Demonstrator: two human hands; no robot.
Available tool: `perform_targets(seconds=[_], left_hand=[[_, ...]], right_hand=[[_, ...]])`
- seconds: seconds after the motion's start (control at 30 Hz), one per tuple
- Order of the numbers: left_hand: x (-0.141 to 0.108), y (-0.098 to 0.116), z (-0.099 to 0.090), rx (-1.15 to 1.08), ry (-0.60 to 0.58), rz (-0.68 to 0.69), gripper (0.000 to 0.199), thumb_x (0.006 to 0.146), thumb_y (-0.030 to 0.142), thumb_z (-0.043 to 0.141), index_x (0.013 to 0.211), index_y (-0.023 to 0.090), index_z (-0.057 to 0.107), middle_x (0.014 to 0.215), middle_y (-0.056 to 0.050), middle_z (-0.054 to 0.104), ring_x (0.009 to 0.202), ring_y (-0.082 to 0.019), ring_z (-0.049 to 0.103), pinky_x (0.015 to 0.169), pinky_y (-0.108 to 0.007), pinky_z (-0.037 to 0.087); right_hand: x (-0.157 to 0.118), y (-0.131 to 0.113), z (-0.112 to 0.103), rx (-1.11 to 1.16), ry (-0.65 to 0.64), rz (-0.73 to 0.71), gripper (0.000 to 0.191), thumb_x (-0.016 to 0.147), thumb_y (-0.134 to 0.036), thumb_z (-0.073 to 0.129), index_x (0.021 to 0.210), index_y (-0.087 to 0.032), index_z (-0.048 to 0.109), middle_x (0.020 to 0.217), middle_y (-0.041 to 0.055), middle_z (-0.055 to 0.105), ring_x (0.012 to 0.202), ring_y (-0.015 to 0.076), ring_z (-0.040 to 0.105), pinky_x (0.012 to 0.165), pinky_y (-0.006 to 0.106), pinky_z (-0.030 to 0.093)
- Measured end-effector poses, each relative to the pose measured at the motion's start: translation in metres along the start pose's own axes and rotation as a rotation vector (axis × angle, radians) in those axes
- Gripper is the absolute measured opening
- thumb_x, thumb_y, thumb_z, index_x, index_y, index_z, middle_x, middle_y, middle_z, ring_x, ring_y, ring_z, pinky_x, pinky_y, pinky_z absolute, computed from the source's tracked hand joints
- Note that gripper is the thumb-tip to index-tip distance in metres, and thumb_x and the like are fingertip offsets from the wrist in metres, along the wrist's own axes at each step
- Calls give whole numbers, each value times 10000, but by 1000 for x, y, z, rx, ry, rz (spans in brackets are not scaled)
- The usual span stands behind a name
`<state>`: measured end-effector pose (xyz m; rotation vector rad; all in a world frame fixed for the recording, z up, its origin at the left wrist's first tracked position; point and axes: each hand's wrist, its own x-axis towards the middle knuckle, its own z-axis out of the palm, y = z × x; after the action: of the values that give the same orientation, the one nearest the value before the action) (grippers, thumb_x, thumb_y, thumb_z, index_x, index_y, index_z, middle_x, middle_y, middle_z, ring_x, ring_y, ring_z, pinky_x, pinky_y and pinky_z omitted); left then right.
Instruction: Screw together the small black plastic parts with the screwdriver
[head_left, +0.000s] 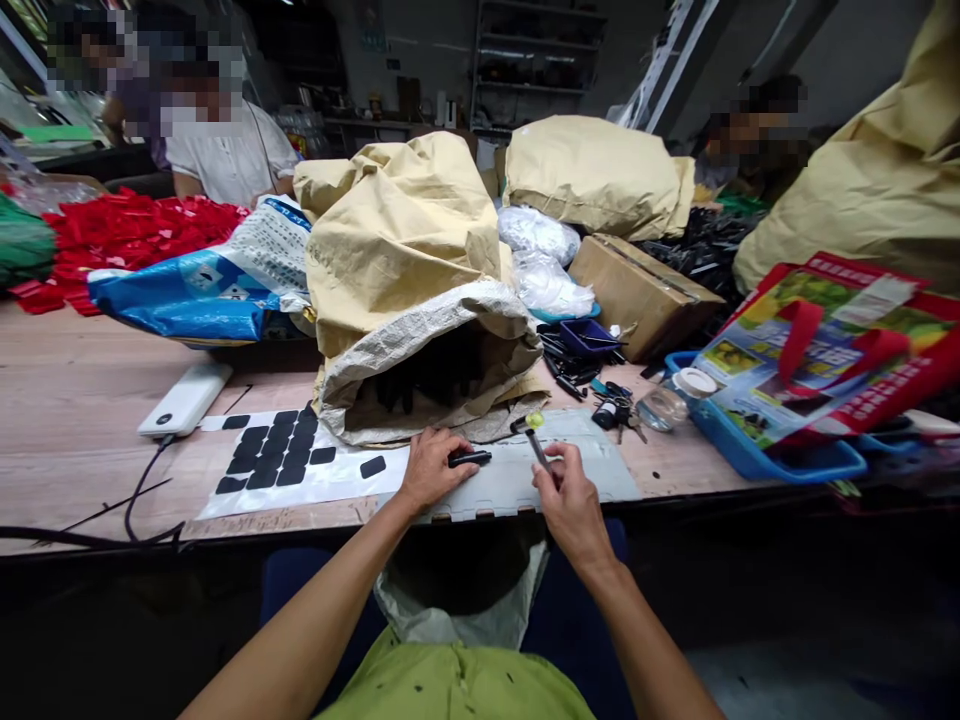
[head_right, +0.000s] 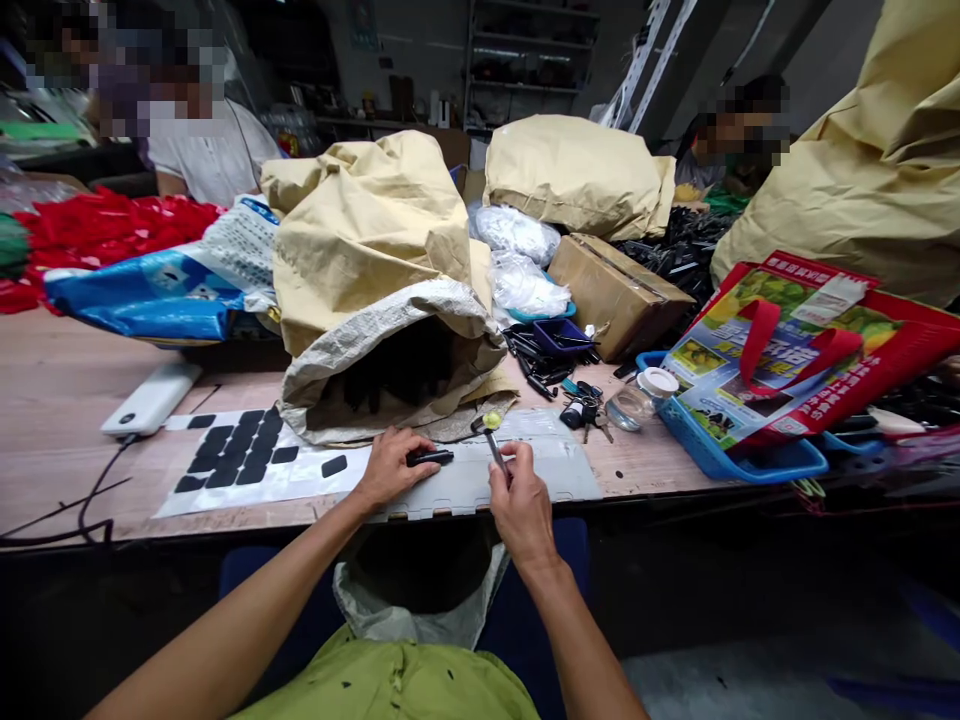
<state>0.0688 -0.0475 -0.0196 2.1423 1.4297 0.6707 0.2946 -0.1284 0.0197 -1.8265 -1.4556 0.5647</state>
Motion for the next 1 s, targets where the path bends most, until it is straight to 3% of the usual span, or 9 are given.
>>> perform_targets(seconds=[0.13,0.2,0.27,0.5,0.67,0.83,1.0], left_hand=[[0,-1,1,-28,6,-6,214,785,358,823,982,283,787,963,-23,729,1022,-269,559,923,-410,364],[0,-1,1,-36,17,-13,209,783,356,828,977,287,793,963,-22,732,1023,-268,559,924,-412,364],[-1,-1,1,-42,21,-16,200,786,352,828,972,286,796,963,-22,731,1017,-266,557,916,-411,365],[-1,0,1,-57,31,-20,146,792,305,816,937,300,807,924,-16,716,1007,-258,560,911,-409,372],[0,-3,4,-65,52,-12,169,768,326,830,929,281,800,932,-18,724,997,-255,568,913,-404,381],[-1,-1,3,-51,49,-23,168,768,317,808,927,274,776,937,-14,720,993,-253,570,920,-403,381],[-2,3,0,-3,45,8,187,760,264,749,940,246,701,986,-15,713,1027,-267,554,930,-409,376]], right_hand=[[-14,-17,17,-14,-71,-152,436,997,-342,438,1403,-215,531,1104,75,751,984,215,720,825,308,536],[-19,-21,23,-7,-80,-241,458,1011,-303,429,1454,-232,521,1309,80,696,1172,212,679,966,321,532],[-25,-23,29,-24,-65,-320,477,1024,-274,424,1493,-251,503,1393,69,652,1251,204,642,1045,321,510],[-36,-20,38,-246,-132,-355,526,1014,-187,433,1515,-334,500,1174,47,743,1016,195,736,865,279,589],[-32,-17,33,-194,5,-325,508,1031,-229,422,1532,-291,485,1245,66,721,1073,197,717,983,311,562],[-32,-13,33,-166,-85,-283,511,1018,-218,427,1513,-318,505,1281,36,714,1142,190,696,1020,313,542],[-11,-8,14,-172,49,-182,495,1007,-265,445,1494,-278,532,1386,49,657,1211,222,648,1035,346,515]])
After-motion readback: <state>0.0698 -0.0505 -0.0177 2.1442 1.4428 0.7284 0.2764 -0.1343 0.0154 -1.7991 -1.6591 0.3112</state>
